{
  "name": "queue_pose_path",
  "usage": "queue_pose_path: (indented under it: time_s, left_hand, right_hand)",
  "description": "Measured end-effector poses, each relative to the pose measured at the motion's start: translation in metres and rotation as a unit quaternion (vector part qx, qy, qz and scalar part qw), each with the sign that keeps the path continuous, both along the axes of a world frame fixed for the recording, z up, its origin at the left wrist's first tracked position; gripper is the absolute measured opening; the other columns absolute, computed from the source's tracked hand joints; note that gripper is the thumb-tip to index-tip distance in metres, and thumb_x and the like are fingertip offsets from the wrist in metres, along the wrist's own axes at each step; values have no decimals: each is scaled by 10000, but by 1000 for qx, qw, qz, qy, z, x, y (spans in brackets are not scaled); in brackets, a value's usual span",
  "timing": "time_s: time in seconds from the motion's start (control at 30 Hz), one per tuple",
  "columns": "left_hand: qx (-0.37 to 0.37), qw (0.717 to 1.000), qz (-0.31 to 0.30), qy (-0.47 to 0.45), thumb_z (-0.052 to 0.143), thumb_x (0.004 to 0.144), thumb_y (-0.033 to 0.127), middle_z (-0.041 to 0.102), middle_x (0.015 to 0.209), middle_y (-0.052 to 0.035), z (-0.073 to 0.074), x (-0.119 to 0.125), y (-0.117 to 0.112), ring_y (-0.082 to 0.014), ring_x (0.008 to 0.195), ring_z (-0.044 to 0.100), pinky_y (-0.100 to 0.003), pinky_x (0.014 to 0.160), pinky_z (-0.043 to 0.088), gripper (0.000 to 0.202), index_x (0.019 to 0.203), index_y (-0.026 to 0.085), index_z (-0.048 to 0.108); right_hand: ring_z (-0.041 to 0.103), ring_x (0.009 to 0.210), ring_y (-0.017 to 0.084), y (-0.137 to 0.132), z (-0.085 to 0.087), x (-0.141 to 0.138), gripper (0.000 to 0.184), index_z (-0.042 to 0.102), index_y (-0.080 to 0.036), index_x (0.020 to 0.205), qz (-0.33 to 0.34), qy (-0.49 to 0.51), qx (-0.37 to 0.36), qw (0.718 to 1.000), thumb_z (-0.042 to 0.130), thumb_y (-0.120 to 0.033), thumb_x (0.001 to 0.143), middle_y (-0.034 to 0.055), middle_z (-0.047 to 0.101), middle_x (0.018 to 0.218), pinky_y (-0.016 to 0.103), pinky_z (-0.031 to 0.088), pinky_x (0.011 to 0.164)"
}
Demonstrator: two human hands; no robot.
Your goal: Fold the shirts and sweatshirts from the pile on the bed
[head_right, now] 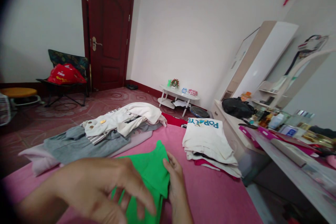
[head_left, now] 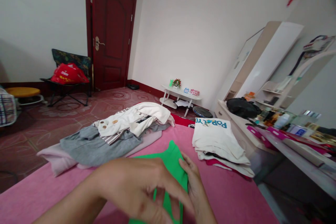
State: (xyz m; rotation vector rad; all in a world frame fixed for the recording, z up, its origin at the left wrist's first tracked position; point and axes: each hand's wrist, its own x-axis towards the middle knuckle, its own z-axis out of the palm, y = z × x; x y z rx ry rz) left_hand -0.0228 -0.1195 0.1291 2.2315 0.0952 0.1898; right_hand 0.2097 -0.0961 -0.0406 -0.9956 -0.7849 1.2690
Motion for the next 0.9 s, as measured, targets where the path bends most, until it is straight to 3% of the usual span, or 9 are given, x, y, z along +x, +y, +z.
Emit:
queue_pose_path:
  time_s: [0.07,0.13,0.2,0.3,0.47,0.63,0.77,0.83,0.9]
  left_hand:
    - [79,985,155,13,589,839,426,689,1089,-77,-16,3,14,-211,904,658,-246,748,487,447,1241,233,606]
    - [146,948,281,19,618,812,408,645,1197,-107,-40,8,33,-269,1076,602,-317,899,444,495,1269,222,584]
    - [144,929,339,28,642,782,427,573,1301,-145,-64,15,52,-305,1172,540,-361,971,396,615,1337,193,518]
    - [43,950,308,22,692,714,494,580,1286,-159,-88,26,67,-291,1071,602,-322,881,450,766,1372,170,471]
    - [-116,982,151,-16,764,624,516,719,964,-31,-91,37,62,-207,836,647,-231,712,472,607,1144,222,658]
    - [-145,977,152,34,783,588,527,696,778,-1,-97,41,59,-180,725,615,-224,653,450,541,1003,187,708]
    - [-287,941,177,-3,788,642,450,671,837,-28,-107,54,55,-152,704,610,-211,603,443,817,1349,189,472]
    - [-388,902,178,-65,802,647,392,670,961,-63,-107,63,52,-157,752,630,-216,612,459,835,1372,218,426]
    - [-457,854,202,-146,820,630,335,661,1045,-86,-105,67,50,-167,803,646,-241,667,485,743,1289,210,500]
  right_hand:
    - [673,917,259,-1,6,6,503,670,-179,1040,-54,-7,11,998,819,-347,589,93,708,1057,366,526,803]
    - [680,864,252,-1,16,15,491,679,-177,990,-118,-12,20,993,831,-328,548,86,722,1002,352,537,748]
    - [682,814,229,-2,29,24,474,679,-183,973,-172,-16,38,984,825,-323,544,70,729,957,334,541,715]
    - [676,789,194,-9,55,36,447,674,-191,972,-250,-31,83,964,805,-329,567,53,727,949,306,540,704]
    - [660,751,155,-25,87,52,446,674,-183,983,-351,-48,147,924,799,-301,572,46,718,952,264,533,670]
    - [650,752,130,-34,97,62,411,676,-186,966,-385,-28,176,905,792,-258,579,28,708,959,249,526,692]
    - [655,819,151,-34,102,55,431,658,-197,1001,-345,-22,182,920,782,-281,596,34,697,1004,279,533,739]
    - [656,884,177,-34,104,49,458,646,-202,1039,-281,-46,178,942,780,-303,612,57,678,1084,308,533,770]
    - [641,965,197,-34,103,47,488,632,-211,1087,-199,-72,178,961,777,-324,634,76,646,1171,320,526,805]
